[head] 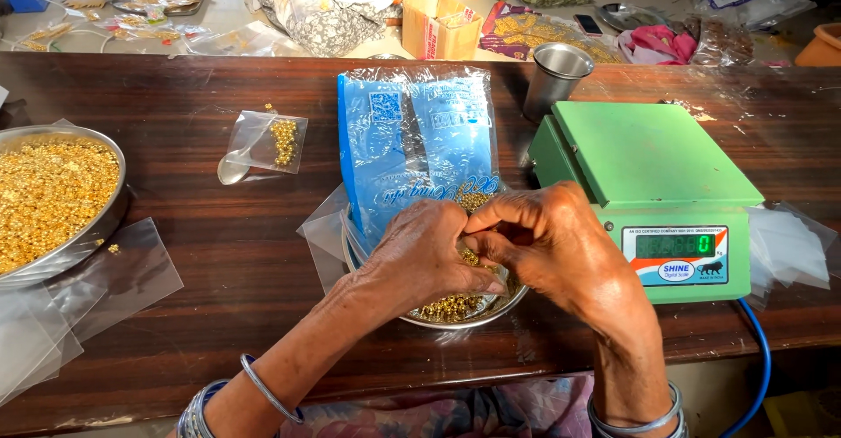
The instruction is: The person scoops gold-colored beads from a metal bowl into small clear plastic pouches, places each filled pouch on a digital scale to weigh it, and sets the pouches aside on the table while other workers do similar work nearby.
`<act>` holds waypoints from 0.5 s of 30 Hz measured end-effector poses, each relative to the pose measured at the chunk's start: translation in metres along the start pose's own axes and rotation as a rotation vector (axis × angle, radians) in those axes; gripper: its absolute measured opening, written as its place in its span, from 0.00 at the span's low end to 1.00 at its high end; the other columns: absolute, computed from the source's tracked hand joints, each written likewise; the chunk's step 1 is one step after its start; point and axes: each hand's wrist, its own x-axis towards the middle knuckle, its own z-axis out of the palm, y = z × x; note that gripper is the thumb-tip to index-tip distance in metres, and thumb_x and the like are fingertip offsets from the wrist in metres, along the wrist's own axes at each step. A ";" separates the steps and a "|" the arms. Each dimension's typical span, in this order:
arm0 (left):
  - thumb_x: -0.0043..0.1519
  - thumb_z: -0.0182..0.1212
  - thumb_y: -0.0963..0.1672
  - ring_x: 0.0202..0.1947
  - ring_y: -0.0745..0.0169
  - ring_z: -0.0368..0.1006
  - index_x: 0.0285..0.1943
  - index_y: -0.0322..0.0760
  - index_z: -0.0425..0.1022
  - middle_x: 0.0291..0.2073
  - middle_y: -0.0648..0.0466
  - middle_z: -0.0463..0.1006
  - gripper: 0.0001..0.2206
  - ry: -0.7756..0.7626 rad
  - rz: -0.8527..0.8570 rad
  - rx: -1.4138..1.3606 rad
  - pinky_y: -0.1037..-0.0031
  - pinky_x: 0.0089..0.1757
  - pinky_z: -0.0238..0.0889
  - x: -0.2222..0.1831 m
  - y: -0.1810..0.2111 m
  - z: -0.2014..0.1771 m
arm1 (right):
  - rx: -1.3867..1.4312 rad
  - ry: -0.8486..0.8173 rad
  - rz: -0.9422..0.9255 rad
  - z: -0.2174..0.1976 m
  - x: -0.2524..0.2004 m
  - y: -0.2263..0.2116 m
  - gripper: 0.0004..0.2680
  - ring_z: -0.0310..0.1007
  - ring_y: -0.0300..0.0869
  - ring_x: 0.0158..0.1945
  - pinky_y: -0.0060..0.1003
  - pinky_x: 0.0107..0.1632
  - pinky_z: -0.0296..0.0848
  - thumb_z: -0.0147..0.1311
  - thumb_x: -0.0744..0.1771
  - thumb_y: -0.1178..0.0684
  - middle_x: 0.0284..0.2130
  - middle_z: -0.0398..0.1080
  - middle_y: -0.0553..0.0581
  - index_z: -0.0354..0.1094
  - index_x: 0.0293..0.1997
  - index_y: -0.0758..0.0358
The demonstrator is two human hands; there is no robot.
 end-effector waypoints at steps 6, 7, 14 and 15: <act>0.40 0.81 0.53 0.18 0.57 0.70 0.19 0.30 0.73 0.13 0.49 0.70 0.24 0.007 -0.027 -0.015 0.61 0.28 0.65 0.002 -0.006 -0.002 | -0.121 0.021 -0.110 0.002 -0.001 -0.005 0.07 0.77 0.32 0.29 0.32 0.33 0.77 0.63 0.61 0.64 0.27 0.82 0.58 0.79 0.41 0.67; 0.40 0.81 0.53 0.19 0.56 0.70 0.19 0.29 0.72 0.13 0.49 0.69 0.25 0.008 -0.024 -0.010 0.61 0.29 0.65 0.002 -0.006 -0.002 | -0.145 0.027 -0.136 0.002 -0.001 -0.006 0.07 0.79 0.33 0.29 0.32 0.33 0.77 0.64 0.61 0.64 0.28 0.82 0.60 0.79 0.41 0.67; 0.41 0.80 0.52 0.18 0.58 0.68 0.18 0.30 0.71 0.12 0.50 0.67 0.24 0.004 -0.022 -0.014 0.62 0.28 0.63 0.001 -0.004 -0.009 | -0.211 0.024 -0.223 0.002 -0.006 -0.006 0.13 0.82 0.35 0.30 0.34 0.33 0.76 0.58 0.58 0.68 0.30 0.79 0.66 0.78 0.44 0.66; 0.41 0.80 0.52 0.18 0.58 0.68 0.18 0.30 0.71 0.12 0.50 0.67 0.24 0.003 -0.022 -0.012 0.62 0.28 0.63 0.000 -0.004 -0.010 | -0.211 0.025 -0.223 0.002 -0.005 -0.006 0.13 0.82 0.35 0.30 0.34 0.33 0.76 0.58 0.58 0.68 0.30 0.79 0.66 0.78 0.44 0.66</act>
